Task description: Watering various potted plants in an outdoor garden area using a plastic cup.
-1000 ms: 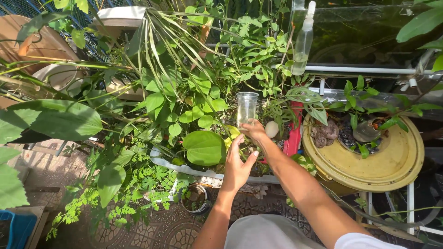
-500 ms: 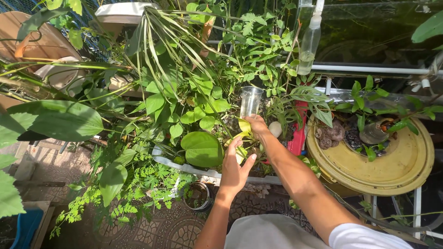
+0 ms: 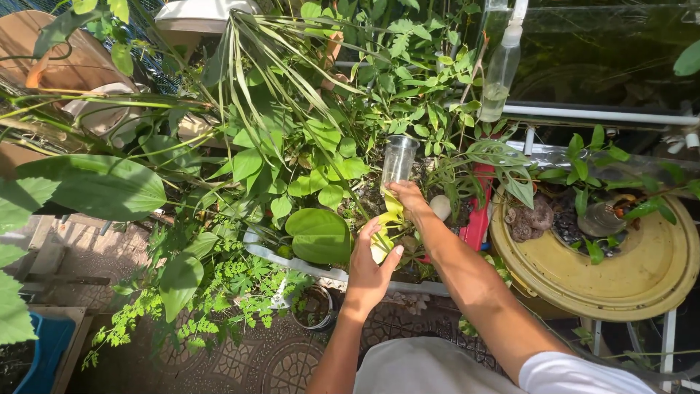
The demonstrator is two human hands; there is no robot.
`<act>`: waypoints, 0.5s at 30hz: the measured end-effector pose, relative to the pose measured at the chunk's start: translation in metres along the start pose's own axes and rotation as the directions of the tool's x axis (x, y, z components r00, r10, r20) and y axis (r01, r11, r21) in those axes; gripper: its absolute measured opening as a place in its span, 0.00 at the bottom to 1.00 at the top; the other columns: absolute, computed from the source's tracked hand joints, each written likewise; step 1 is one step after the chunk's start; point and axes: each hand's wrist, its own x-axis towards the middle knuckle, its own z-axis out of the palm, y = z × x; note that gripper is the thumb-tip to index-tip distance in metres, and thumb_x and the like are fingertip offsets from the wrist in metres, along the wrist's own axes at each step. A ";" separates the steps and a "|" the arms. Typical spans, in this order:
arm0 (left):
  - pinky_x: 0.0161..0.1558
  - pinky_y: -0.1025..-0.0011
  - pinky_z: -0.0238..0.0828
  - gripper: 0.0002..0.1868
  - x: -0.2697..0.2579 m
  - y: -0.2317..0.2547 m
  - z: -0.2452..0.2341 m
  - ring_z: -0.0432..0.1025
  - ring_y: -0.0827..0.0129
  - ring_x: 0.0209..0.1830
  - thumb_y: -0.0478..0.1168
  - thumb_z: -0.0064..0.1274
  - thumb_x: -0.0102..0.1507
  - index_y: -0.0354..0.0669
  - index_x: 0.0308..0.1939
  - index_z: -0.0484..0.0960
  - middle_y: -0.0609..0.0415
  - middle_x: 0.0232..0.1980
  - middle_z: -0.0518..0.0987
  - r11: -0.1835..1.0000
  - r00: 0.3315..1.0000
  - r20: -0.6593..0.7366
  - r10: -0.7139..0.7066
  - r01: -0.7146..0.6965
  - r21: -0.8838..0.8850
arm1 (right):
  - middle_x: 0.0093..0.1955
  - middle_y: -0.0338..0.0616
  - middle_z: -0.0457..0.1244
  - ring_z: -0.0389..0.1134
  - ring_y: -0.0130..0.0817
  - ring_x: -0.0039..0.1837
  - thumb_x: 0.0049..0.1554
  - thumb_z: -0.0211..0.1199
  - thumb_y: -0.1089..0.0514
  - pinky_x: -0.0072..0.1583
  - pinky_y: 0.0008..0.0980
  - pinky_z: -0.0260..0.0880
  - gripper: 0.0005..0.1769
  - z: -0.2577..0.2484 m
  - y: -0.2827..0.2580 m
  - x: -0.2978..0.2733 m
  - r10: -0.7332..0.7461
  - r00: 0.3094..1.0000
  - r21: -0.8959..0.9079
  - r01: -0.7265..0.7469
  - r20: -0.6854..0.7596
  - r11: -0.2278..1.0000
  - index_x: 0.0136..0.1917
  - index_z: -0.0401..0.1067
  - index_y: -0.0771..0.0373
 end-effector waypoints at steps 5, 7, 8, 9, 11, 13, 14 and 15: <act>0.65 0.61 0.65 0.37 0.004 0.002 -0.001 0.70 0.52 0.65 0.41 0.62 0.63 0.34 0.71 0.63 0.38 0.64 0.75 1.000 1.000 -0.001 0.019 -0.019 -0.004 | 0.38 0.46 0.69 0.70 0.32 0.35 0.57 0.67 0.62 0.37 0.31 0.72 0.07 0.002 -0.002 0.007 0.008 0.999 0.017 -0.007 -0.037 1.000 0.48 0.76 0.68; 0.65 0.61 0.65 0.36 0.005 0.001 -0.001 0.71 0.52 0.65 0.40 0.62 0.63 0.34 0.71 0.63 0.38 0.64 0.75 1.000 1.000 0.000 0.022 -0.022 -0.012 | 0.39 0.45 0.69 0.70 0.32 0.36 0.57 0.67 0.62 0.38 0.32 0.73 0.07 0.007 -0.008 0.004 0.008 0.998 0.030 -0.006 -0.059 1.000 0.48 0.76 0.67; 0.65 0.61 0.66 0.36 0.005 0.000 -0.001 0.71 0.52 0.65 0.40 0.62 0.63 0.35 0.71 0.63 0.38 0.64 0.75 1.000 1.000 -0.002 0.017 -0.017 -0.014 | 0.40 0.46 0.69 0.71 0.33 0.36 0.57 0.68 0.61 0.39 0.32 0.74 0.08 0.010 -0.013 0.003 0.021 0.997 0.031 -0.018 -0.075 0.999 0.48 0.75 0.67; 0.65 0.62 0.67 0.36 0.005 -0.001 -0.001 0.72 0.53 0.65 0.40 0.62 0.63 0.35 0.72 0.63 0.39 0.64 0.76 1.000 1.000 -0.005 0.012 -0.012 -0.016 | 0.41 0.46 0.70 0.72 0.33 0.37 0.57 0.68 0.61 0.40 0.32 0.75 0.08 0.014 -0.016 0.000 0.034 0.995 0.032 -0.032 -0.090 0.999 0.49 0.75 0.67; 0.65 0.62 0.67 0.37 0.005 -0.003 -0.001 0.72 0.53 0.65 0.40 0.62 0.63 0.35 0.72 0.63 0.38 0.64 0.75 1.000 1.000 -0.005 0.010 -0.010 -0.009 | 0.42 0.47 0.70 0.71 0.34 0.37 0.57 0.68 0.60 0.40 0.32 0.75 0.09 0.011 -0.015 0.005 0.050 0.994 0.024 -0.048 -0.093 0.999 0.50 0.75 0.67; 0.64 0.62 0.67 0.37 0.005 -0.005 -0.001 0.72 0.53 0.65 0.40 0.62 0.63 0.35 0.72 0.62 0.38 0.64 0.75 1.000 1.000 -0.006 0.008 -0.008 -0.001 | 0.42 0.47 0.70 0.71 0.35 0.38 0.58 0.68 0.59 0.40 0.32 0.74 0.10 0.008 -0.011 0.013 0.066 0.993 0.015 -0.065 -0.094 0.998 0.50 0.75 0.67; 0.64 0.62 0.67 0.37 0.004 -0.006 -0.002 0.72 0.53 0.65 0.40 0.62 0.63 0.34 0.72 0.62 0.38 0.64 0.75 1.000 1.000 -0.007 0.007 -0.007 0.003 | 0.44 0.48 0.70 0.71 0.36 0.40 0.58 0.67 0.59 0.41 0.33 0.75 0.11 0.005 -0.007 0.018 0.058 0.995 0.043 -0.055 -0.077 0.998 0.51 0.75 0.68; 0.65 0.62 0.67 0.37 0.004 -0.007 -0.002 0.71 0.53 0.65 0.40 0.62 0.63 0.34 0.72 0.62 0.38 0.65 0.75 1.000 1.000 -0.009 0.007 -0.007 0.007 | 0.45 0.49 0.70 0.72 0.37 0.42 0.58 0.65 0.58 0.43 0.33 0.76 0.12 0.003 -0.003 0.024 0.049 0.997 0.070 -0.045 -0.060 0.997 0.52 0.75 0.68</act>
